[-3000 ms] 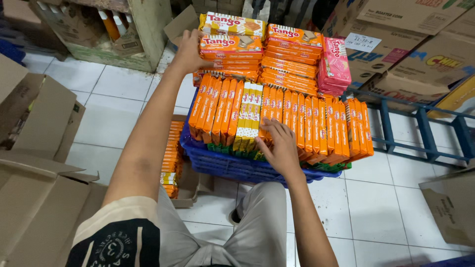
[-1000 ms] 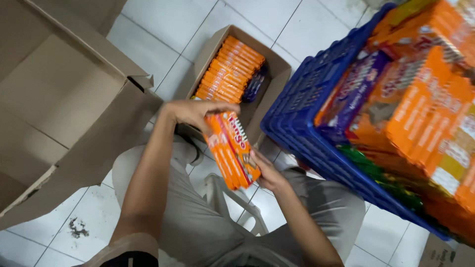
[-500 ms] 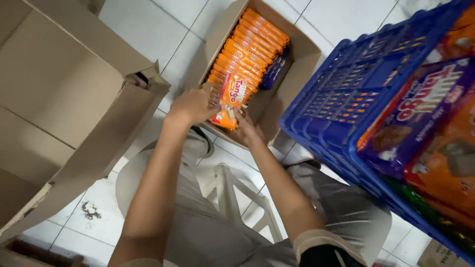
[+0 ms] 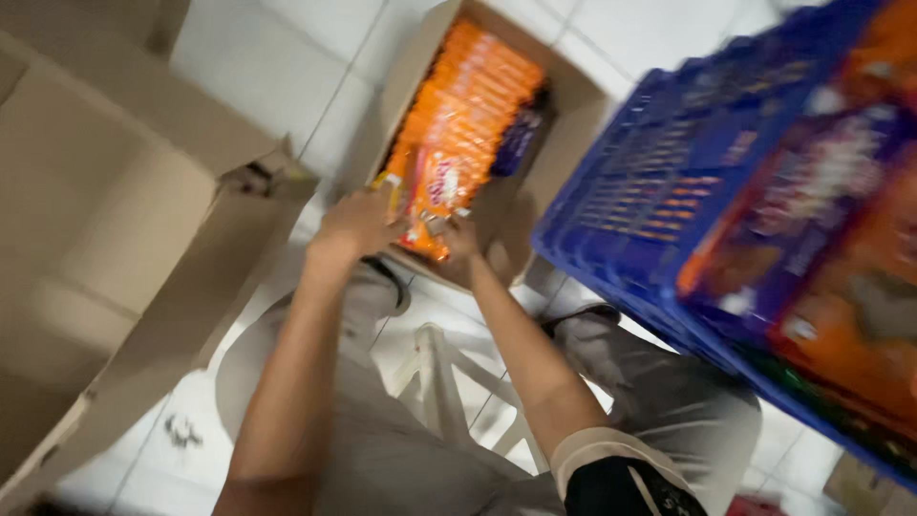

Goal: The person transfers packs of Tango biscuits from a blue crate into a cardboard box. They handle orange, pink, and green packs, placing them into the box and arranging them in neat rows.

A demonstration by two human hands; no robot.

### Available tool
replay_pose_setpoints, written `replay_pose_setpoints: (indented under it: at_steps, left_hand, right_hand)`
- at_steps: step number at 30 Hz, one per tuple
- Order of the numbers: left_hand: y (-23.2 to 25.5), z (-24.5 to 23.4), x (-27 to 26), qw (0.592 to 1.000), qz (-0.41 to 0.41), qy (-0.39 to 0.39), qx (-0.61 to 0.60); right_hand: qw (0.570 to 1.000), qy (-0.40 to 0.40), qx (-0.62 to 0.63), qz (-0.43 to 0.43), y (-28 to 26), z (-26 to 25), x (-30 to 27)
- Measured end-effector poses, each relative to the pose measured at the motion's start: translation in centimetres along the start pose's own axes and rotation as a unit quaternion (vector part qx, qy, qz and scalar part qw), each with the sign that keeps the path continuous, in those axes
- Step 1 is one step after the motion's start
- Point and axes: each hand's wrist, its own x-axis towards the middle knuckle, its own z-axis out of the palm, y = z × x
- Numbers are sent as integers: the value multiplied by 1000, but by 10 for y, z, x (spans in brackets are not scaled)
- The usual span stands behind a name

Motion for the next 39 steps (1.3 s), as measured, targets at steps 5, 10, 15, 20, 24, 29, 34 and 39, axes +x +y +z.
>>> replay_pose_setpoints:
  at_steps: [5, 10, 15, 20, 24, 29, 34, 39]
  left_hand:
    - [19, -20, -6, 999, 44, -2, -9]
    - [24, -2, 23, 993, 94, 66, -4]
    - [51, 29, 26, 868, 326, 255, -275]
    - [166, -17, -57, 838, 318, 277, -347]
    - [272, -90, -114, 783, 422, 388, -240]
    - [411, -170, -126, 738, 545, 380, -121]
    - [511, -218, -71, 760, 521, 372, 113]
    - [564, -238, -49, 841, 341, 274, 319]
  right_hand:
    - [988, -23, 137, -60, -11, -47, -48]
    - [965, -119, 145, -184, -46, -178, -164]
    - [934, -82, 14, -348, -128, -310, -306]
    - [877, 114, -33, -466, -154, -403, -385]
    - [789, 391, -188, -435, -146, -463, -398]
    - [806, 399, -260, -351, -111, -489, -370]
    - [815, 393, -228, -360, -105, -490, -365]
    - [852, 351, -192, -337, -95, -493, -363]
